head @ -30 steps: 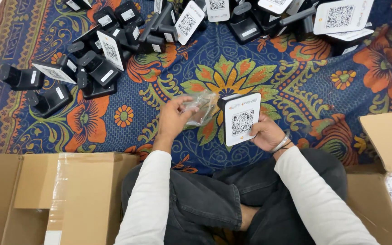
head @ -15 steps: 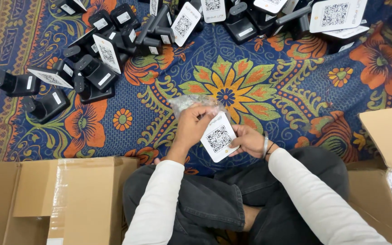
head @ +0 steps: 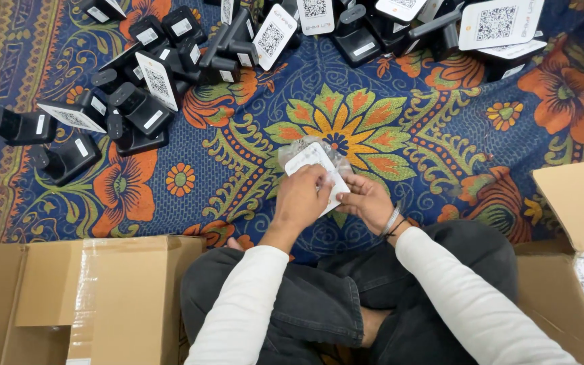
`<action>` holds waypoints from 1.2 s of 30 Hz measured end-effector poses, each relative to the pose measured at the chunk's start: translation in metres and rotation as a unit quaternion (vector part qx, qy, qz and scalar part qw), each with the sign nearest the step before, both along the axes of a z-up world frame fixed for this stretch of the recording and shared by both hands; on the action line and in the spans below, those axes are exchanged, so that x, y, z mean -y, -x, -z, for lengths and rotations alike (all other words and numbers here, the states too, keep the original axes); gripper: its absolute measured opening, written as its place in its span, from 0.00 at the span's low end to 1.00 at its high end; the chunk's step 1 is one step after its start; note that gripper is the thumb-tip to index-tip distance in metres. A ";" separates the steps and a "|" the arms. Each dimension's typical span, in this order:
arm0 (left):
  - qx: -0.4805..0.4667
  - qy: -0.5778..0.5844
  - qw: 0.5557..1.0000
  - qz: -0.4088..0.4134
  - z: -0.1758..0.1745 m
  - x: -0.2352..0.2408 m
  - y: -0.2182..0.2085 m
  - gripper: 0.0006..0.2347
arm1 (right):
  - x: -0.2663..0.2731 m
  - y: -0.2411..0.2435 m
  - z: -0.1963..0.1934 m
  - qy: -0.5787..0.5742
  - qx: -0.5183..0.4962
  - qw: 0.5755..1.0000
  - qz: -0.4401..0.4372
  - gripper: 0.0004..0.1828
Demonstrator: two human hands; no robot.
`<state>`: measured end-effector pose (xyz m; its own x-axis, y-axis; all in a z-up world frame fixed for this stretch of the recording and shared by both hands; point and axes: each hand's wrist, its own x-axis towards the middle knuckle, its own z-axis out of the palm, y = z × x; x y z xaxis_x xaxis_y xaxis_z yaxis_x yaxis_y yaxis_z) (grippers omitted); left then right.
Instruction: The person sits on the floor and packs electronic base units or scanners into plastic bags, then places the bagged items into cardboard shipping boxes.
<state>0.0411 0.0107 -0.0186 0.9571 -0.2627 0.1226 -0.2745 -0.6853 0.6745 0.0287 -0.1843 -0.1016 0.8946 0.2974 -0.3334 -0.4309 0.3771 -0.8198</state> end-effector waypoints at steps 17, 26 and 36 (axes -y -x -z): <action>0.005 0.122 0.992 -0.028 0.004 0.064 0.025 0.08 | -0.020 0.018 0.058 -0.030 0.000 0.988 0.150 0.18; 0.093 0.138 0.984 0.060 -0.015 0.062 0.038 0.06 | -0.025 0.017 0.054 0.190 0.321 0.917 0.140 0.22; -0.031 0.161 0.983 0.077 -0.001 0.064 0.050 0.06 | 0.007 -0.005 0.006 -0.153 0.012 0.981 0.119 0.28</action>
<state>-0.0088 -0.0534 -0.0181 0.9169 -0.3630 0.1661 -0.3105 -0.3871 0.8682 0.0333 -0.1913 -0.1078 0.9574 0.1619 -0.2392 -0.2827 0.6948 -0.6614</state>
